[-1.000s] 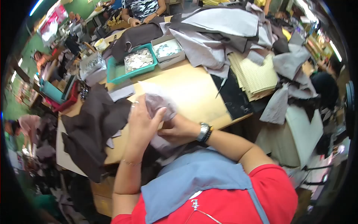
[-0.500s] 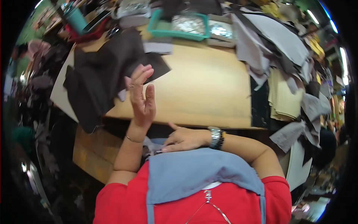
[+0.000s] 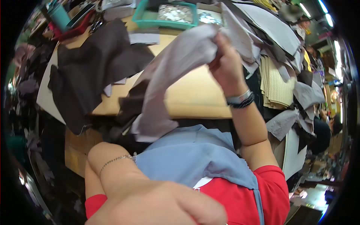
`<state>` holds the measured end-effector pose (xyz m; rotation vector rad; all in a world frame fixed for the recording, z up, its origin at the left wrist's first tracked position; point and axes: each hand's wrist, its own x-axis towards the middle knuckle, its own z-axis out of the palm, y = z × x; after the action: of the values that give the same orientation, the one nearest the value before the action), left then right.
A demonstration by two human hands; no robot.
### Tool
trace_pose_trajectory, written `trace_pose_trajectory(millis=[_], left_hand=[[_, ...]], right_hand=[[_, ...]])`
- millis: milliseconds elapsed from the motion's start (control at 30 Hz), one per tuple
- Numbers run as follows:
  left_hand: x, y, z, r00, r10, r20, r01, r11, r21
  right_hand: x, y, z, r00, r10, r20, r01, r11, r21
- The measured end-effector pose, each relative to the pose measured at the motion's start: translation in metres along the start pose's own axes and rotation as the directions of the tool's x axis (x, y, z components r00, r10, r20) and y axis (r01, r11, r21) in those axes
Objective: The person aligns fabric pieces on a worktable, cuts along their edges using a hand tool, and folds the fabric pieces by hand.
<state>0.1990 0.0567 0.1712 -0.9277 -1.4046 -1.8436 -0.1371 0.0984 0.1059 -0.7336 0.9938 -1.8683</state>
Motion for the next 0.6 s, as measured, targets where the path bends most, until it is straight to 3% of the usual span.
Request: trace_pose_trajectory(millis=[33,67,100,133,267,367,433,467,533,600], left_hand=[[-0.009,0.003,0.003,1.000,0.007,-0.003,-0.007,0.983,-0.183],[-0.014,0.005,0.009,1.000,0.010,0.001,-0.009,0.943,-0.333],[-0.012,0.002,0.016,1.000,0.009,-0.002,-0.009,0.898,-0.439],[-0.005,-0.003,0.022,1.000,0.019,-0.001,-0.018,0.898,-0.440],[0.070,-0.029,0.042,0.998,0.061,0.019,-0.061,0.998,-0.035],[0.079,-0.047,0.041,0.961,0.250,0.115,-0.265,0.955,0.133],[0.070,-0.044,0.045,0.949,0.315,0.031,-0.315,0.933,0.176],[0.053,-0.029,0.055,0.952,0.291,-0.095,-0.269,0.944,0.193],[0.046,-0.020,0.056,0.948,0.259,-0.184,-0.229,0.958,0.173],[0.048,-0.025,0.052,0.950,0.281,-0.136,-0.267,0.957,0.112]], right_hand=[[0.009,-0.025,-0.008,0.985,-0.119,-0.124,0.108,0.990,-0.090],[0.019,-0.050,-0.023,0.959,-0.201,-0.200,0.200,0.980,-0.024],[0.035,-0.075,-0.063,0.913,-0.250,-0.322,0.236,0.968,-0.083],[0.050,-0.104,-0.090,0.845,-0.285,-0.452,0.312,0.950,-0.016],[0.069,-0.197,-0.204,0.683,-0.386,-0.619,0.485,0.874,-0.010],[0.020,-0.175,-0.194,0.558,-0.527,-0.641,0.331,0.850,-0.410],[-0.008,-0.145,-0.217,0.611,-0.588,-0.530,0.215,0.767,-0.604],[-0.028,-0.126,-0.212,0.638,-0.592,-0.492,0.186,0.739,-0.647],[-0.063,-0.091,-0.211,0.635,-0.660,-0.401,0.105,0.588,-0.802],[-0.095,-0.060,-0.231,0.645,-0.758,-0.092,0.037,0.152,-0.988]])
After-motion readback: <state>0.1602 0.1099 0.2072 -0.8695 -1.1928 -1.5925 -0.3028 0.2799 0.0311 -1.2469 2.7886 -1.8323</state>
